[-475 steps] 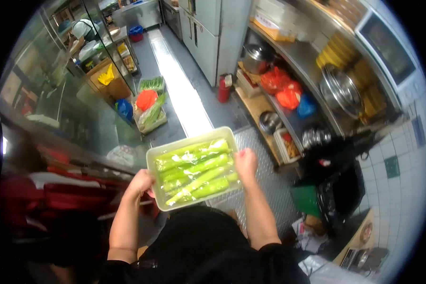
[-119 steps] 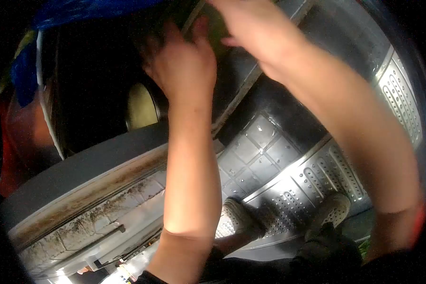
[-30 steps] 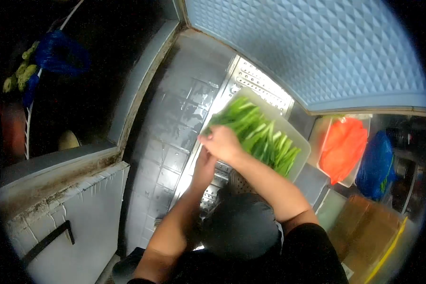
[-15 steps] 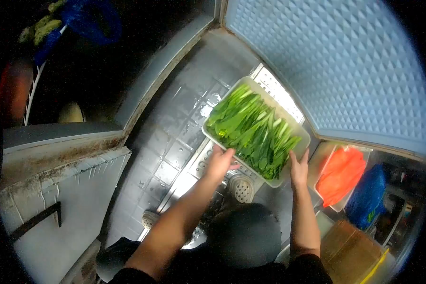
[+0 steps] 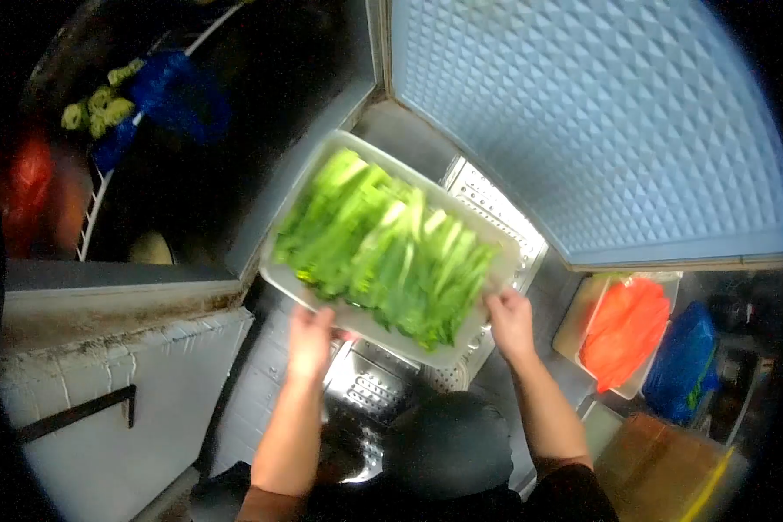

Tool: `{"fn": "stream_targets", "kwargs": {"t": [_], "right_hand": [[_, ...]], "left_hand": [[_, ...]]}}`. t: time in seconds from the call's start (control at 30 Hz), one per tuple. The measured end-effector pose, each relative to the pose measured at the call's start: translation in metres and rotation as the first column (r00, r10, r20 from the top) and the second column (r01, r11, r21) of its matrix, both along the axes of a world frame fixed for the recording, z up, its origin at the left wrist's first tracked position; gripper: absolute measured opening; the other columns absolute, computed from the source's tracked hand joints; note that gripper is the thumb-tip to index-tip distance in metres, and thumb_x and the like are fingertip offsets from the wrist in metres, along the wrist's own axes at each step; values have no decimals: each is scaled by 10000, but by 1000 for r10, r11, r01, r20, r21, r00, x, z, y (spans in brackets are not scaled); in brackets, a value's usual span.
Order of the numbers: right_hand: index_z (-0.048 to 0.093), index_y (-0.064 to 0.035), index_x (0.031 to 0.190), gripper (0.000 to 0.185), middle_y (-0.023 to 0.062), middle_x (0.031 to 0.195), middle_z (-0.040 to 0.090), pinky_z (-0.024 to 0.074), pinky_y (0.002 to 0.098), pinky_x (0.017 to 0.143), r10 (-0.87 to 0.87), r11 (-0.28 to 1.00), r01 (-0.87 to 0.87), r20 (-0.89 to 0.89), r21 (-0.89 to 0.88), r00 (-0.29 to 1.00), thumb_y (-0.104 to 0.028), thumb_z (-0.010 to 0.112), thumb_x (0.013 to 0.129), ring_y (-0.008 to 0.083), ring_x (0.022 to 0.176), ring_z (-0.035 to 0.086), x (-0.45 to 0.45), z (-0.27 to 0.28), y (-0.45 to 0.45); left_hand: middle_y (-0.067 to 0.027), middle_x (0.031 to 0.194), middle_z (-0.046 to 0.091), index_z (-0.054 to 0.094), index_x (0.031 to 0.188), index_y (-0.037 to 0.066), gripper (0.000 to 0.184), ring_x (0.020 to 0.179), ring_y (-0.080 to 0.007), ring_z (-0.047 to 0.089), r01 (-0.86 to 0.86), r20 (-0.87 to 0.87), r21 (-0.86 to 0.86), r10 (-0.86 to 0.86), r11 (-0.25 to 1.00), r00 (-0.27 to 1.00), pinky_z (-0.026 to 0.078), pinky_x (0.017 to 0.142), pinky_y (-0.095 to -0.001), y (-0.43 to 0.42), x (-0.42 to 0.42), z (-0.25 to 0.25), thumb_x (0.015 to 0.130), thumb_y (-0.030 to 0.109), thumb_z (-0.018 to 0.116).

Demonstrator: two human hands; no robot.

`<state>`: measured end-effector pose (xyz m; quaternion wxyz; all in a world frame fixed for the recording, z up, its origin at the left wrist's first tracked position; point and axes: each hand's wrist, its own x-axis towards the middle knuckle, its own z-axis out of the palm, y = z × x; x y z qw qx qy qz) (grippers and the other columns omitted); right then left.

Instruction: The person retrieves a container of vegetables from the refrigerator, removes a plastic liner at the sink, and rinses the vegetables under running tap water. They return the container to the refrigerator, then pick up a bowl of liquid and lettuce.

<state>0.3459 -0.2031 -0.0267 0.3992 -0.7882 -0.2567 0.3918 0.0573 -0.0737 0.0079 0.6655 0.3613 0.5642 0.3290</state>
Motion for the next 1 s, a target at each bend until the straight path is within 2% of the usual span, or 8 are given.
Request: {"fn": "stream_targets", "kwargs": {"t": [0.07, 0.2, 0.27, 0.37, 0.47, 0.53, 0.77, 1.0], "right_hand": [[666, 27, 1232, 390, 87, 923, 721, 514, 267, 639, 8, 995, -5, -29, 96, 1000, -251, 621, 962, 135, 762, 656, -17, 44, 61], [499, 28, 1437, 643, 184, 1309, 624, 572, 294, 796, 66, 929, 45, -282, 368, 957, -344, 698, 952, 196, 1139, 631, -46, 85, 181], [446, 36, 1472, 708, 183, 1408, 558, 560, 300, 837, 172, 931, -160, -9, 329, 985, -352, 714, 943, 208, 1193, 606, -63, 111, 209], [512, 37, 1410, 678, 253, 1372, 572, 548, 362, 895, 350, 704, -533, 424, 470, 835, -341, 736, 894, 300, 1016, 691, -82, 137, 194], [540, 5, 1392, 623, 262, 1412, 538, 539, 402, 925, 598, 704, -680, 345, 206, 723, -316, 739, 896, 337, 1120, 651, -82, 182, 145], [544, 3, 1390, 614, 276, 1439, 508, 537, 417, 952, 562, 606, -765, 564, 218, 606, -313, 738, 900, 366, 1166, 631, -79, 169, 111], [587, 32, 1291, 531, 329, 1483, 380, 472, 470, 1062, 754, 473, -833, 357, 287, 551, -198, 763, 846, 442, 1289, 510, -149, 230, 39], [594, 34, 1187, 443, 312, 1477, 400, 515, 460, 986, 735, 663, -738, 293, -125, 611, -168, 728, 816, 428, 1193, 552, -139, 215, 39]], "left_hand": [[-266, 1176, 651, 237, 1519, -76, 667, 879, -320, 732, 6, -5, 97, -6, 995, 1000, 630, 592, -288, 55, -14, 30, 974, 114, 572], [-297, 1531, 377, 5, 1601, 17, 942, 1307, -332, 548, -92, -71, 382, 129, 919, 989, 557, 954, -354, 135, -2, 74, 978, 289, 658], [-309, 1602, 252, 119, 1597, 1, 937, 1475, -378, 328, 93, -318, 480, 74, 872, 945, 330, 1177, -412, 156, -3, 64, 942, 333, 702], [-358, 1579, 244, 244, 1576, 22, 876, 1476, -457, 285, 402, -630, 623, 125, 671, 767, 301, 1189, -429, 165, -11, 40, 907, 323, 724], [-376, 1574, 228, 244, 1582, 48, 864, 1465, -480, 286, 459, -681, 595, 111, 660, 724, 302, 1187, -445, 163, -11, 39, 911, 313, 719], [-381, 1570, 229, 254, 1582, 64, 855, 1460, -491, 284, 472, -688, 615, 137, 631, 713, 304, 1185, -450, 171, -10, 29, 904, 299, 719], [-325, 1598, 240, 284, 1579, 85, 800, 1481, -459, 266, 525, -695, 675, 206, 518, 689, 288, 1196, -460, 220, 12, 12, 914, 274, 686], [-363, 1578, 222, 245, 1581, 49, 845, 1473, -508, 222, 599, -777, 584, 164, 547, 608, 227, 1217, -519, 207, 46, 39, 876, 143, 702]]}}
